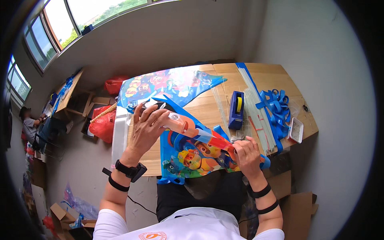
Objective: Apply adhesive tape and attach support sticks/ribbons to a plastic kite sail.
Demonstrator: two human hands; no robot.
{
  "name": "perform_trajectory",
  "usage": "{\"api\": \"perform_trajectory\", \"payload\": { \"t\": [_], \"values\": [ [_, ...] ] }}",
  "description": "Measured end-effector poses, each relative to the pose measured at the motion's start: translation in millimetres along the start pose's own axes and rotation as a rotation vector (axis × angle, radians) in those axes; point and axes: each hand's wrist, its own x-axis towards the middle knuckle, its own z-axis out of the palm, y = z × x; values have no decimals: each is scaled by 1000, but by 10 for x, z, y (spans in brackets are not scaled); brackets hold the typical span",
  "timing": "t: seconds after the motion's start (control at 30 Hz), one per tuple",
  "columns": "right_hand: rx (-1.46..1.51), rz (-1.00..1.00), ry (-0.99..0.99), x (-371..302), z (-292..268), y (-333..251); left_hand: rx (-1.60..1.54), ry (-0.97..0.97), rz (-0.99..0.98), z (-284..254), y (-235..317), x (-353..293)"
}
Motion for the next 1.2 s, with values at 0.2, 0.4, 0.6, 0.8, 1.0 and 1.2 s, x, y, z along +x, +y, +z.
{"api": "perform_trajectory", "payload": {
  "t": [0.2, 0.4, 0.6, 0.8, 1.0, 1.2],
  "values": [
    [19, 16, -73, 72, -204, 199, -181, -65, 91, -277, -97, -54],
    [23, -19, -75, 271, -292, 141, -317, -184, 51, -454, 53, -85],
    [47, 96, -202, 99, -637, 484, -190, -93, -149, -883, -424, -276],
    [101, 248, -302, 1, -783, 497, -114, -115, -218, -1204, -694, -408],
    [-380, 311, -268, -182, -747, 716, -62, -77, -330, -1518, -969, -600],
    [-615, 439, -295, -561, -705, 1194, -133, 4, -390, -1646, -1170, -803]
  ]
}}
